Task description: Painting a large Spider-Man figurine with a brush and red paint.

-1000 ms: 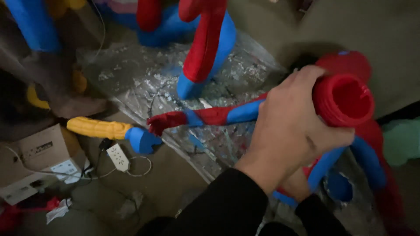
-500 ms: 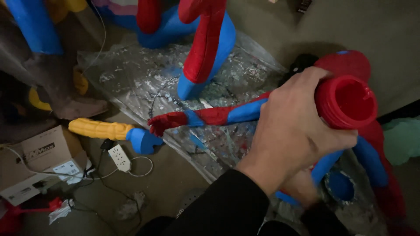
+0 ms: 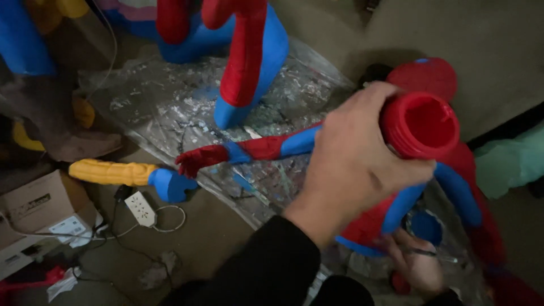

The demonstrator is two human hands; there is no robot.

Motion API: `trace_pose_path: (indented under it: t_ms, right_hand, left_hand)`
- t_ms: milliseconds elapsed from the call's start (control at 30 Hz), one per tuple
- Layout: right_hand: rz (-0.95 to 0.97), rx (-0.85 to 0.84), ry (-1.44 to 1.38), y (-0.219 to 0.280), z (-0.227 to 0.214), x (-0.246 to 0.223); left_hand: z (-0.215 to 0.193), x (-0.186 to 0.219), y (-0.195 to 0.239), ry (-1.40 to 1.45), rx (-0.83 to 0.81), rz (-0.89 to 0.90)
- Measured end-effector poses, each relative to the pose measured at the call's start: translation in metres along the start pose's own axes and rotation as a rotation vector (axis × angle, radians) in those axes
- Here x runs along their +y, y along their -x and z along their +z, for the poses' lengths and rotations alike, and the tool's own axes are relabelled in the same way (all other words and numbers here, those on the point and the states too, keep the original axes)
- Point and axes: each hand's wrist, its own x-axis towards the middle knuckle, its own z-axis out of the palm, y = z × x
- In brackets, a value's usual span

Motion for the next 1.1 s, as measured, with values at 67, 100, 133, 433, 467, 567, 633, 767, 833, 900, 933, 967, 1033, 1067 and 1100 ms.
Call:
trace_pose_path:
  t_ms: [67, 100, 133, 433, 467, 567, 633, 767, 833, 900, 933, 967, 1033, 1067, 1100]
  right_hand:
    - [-0.229, -0.196, 0.291, 0.0, -0.024, -0.006]
    - [-0.244, -0.209, 0.294, 0.0, -0.02, 0.003]
    - [-0.203, -0.275, -0.44, -0.001, -0.017, 0.012]
    - [-0.388, -0.06, -0.2, 0.037, -0.018, 0.06]
    - [-0.429, 0.007, 0.03, 0.037, -0.017, 0.059]
    - [-0.516, 0.164, 0.469, 0.042, -0.019, 0.074]
    - [-0.548, 0.222, 0.612, 0.038, -0.008, 0.097]
    - [-0.597, 0.738, 1.561, 0.02, 0.04, 0.152]
    - [-0.663, 0.818, 1.601, 0.028, 0.045, 0.144]
    - [-0.727, 0.901, 1.641, 0.034, 0.049, 0.139]
    - [-0.767, 0.96, 1.667, 0.035, 0.05, 0.14]
    - [-0.806, 1.015, 1.694, 0.036, 0.052, 0.14]
    - [-0.833, 0.954, 1.753, 0.027, 0.052, 0.152]
    - [-0.859, 0.892, 1.813, 0.022, 0.053, 0.158]
    - [-0.866, 0.893, 1.808, 0.017, 0.052, 0.163]
  left_hand:
    - [0.004, -0.003, -0.001, 0.031, 0.036, 0.059]
    - [0.004, -0.002, -0.003, 0.037, 0.025, 0.074]
    - [0.004, 0.0, -0.004, 0.029, 0.006, 0.055]
    - [-0.009, -0.003, -0.003, 0.076, -0.12, 0.001]
    - [-0.011, -0.001, -0.005, 0.009, -0.116, 0.001]
    - [-0.013, -0.004, -0.006, 0.045, -0.123, -0.024]
    - [-0.014, 0.001, -0.007, 0.047, -0.143, -0.057]
    - [-0.02, 0.007, -0.007, -0.013, -0.169, -0.115]
    - [-0.022, 0.01, -0.009, -0.044, -0.182, -0.146]
    - [-0.022, 0.011, -0.011, -0.074, -0.192, -0.179]
    - [-0.022, 0.011, -0.011, -0.05, -0.195, -0.203]
    - [-0.022, 0.01, -0.011, -0.029, -0.193, -0.226]
    - [-0.02, 0.01, -0.012, -0.03, -0.197, -0.222]
    - [-0.019, 0.01, -0.012, -0.031, -0.2, -0.22]
    - [-0.016, 0.009, -0.013, -0.03, -0.204, -0.214]
